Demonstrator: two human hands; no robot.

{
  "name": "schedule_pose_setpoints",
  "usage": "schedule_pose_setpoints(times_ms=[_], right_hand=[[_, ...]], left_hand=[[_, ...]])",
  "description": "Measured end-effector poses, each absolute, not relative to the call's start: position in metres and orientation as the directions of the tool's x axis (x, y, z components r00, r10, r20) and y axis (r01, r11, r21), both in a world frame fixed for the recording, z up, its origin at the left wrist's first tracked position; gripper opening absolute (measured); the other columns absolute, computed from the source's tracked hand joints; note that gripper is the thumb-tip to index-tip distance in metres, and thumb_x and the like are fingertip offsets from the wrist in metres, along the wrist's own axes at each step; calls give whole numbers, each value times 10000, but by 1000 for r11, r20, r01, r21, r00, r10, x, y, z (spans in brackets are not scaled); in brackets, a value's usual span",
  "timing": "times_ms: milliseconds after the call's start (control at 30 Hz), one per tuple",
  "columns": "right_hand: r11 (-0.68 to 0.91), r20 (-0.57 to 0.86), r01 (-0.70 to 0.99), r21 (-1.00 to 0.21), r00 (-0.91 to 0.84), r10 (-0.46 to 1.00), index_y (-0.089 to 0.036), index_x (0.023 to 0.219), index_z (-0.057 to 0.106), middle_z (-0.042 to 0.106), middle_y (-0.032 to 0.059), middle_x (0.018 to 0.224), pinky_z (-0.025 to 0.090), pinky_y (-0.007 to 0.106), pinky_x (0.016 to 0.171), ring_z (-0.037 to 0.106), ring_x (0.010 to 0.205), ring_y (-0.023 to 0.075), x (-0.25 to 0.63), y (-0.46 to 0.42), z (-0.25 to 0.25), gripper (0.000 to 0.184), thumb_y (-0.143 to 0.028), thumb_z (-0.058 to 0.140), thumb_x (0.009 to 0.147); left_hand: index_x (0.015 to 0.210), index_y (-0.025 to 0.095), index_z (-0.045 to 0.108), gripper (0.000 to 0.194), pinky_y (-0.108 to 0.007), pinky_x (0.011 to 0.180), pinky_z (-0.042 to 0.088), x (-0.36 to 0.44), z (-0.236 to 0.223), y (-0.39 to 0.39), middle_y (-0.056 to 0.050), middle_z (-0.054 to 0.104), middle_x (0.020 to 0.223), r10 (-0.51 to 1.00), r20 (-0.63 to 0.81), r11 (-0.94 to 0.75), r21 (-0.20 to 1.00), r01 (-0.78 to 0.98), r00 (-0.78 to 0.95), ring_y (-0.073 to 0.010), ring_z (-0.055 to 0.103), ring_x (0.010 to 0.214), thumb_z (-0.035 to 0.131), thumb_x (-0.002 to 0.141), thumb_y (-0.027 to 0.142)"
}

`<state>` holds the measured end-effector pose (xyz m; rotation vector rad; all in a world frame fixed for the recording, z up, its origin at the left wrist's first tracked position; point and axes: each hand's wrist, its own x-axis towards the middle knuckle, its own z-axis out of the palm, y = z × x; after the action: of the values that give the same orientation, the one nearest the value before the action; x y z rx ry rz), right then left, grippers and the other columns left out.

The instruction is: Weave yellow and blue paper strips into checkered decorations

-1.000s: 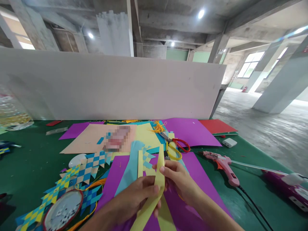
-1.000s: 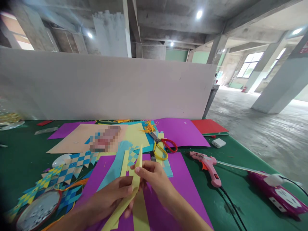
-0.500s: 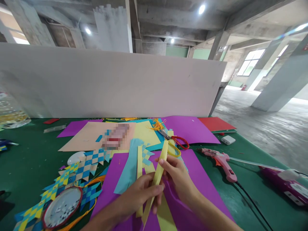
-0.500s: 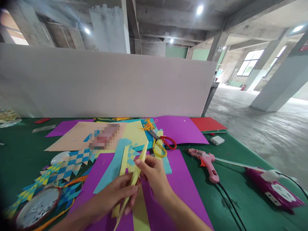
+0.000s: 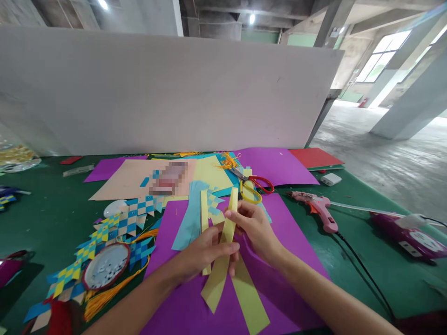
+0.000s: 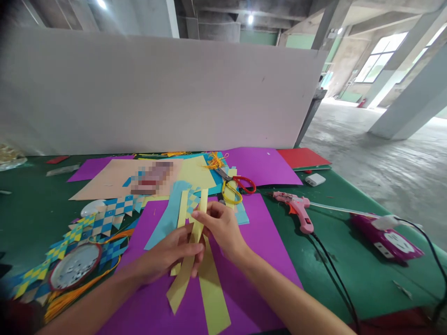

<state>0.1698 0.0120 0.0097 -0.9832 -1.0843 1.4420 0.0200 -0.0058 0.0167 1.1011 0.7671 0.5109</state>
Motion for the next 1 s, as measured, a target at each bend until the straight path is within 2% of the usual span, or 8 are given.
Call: schedule_pose_setpoints(times_ms=[167,367,467,533,667,800,900,1000], right_hand=[[-14,32,-226,-974,-198,980,-148,707,622,473,-47,534,266,210,421,397,440,60,169,11,8,280,-408,723,734],[-50,23,-340,-939,-208,978,-145,755,659,372,-71,468,198,218,430,284,433,46,185,21,8,330,-474,663,785],[-124,2,-372,-920,-321,947,-149,894,688,406,-66,493,203,215,435,315,449,50,193,23,14,368,-480,705,734],[-168,-13,-370,-914,-388,922,-143,910,692,440,-55,522,226,211,440,353,465,54,197,23,19,405,-469,749,678],[-147,9,-330,-932,-428,904,-140,892,701,491,-37,562,275,213,451,386,476,58,201,22,24,377,-433,761,663],[-61,26,-233,-970,-355,934,-148,791,691,502,-45,545,263,204,425,386,454,53,193,19,18,270,-382,761,676],[-30,39,-208,-978,-318,947,-154,709,643,525,-47,521,278,204,410,405,417,55,182,16,12,239,-371,742,704],[7,66,-201,-979,-288,955,-155,643,590,521,-52,498,289,204,410,418,408,57,174,13,7,266,-365,741,708]], left_hand=[[877,183,474,308,-161,357,323,19,10,-4,99,496,465,722,-284,361,932,6,630,-43,399,299,677,795,399],[764,180,479,254,-181,351,353,18,13,-3,66,527,465,663,-319,445,895,-15,677,-80,483,304,568,868,395],[772,167,517,233,-186,380,367,15,14,-3,47,536,453,618,-321,478,878,-19,718,-92,511,326,533,883,370],[792,157,544,201,-191,427,395,13,14,-2,34,550,466,603,-296,475,879,-36,741,-95,536,367,535,878,339],[779,130,587,179,-227,507,439,12,14,-3,7,568,503,586,-234,440,896,-62,776,-121,583,452,533,847,287],[878,147,567,108,-249,548,458,14,17,-4,3,608,593,600,-220,395,918,-46,769,-126,602,483,536,845,245],[907,173,524,87,-228,502,446,15,17,-5,31,592,604,650,-236,369,929,-28,723,-100,569,439,563,852,228],[890,175,522,102,-179,416,368,16,14,-6,72,518,549,699,-232,337,941,-25,676,-48,458,356,578,871,257]])
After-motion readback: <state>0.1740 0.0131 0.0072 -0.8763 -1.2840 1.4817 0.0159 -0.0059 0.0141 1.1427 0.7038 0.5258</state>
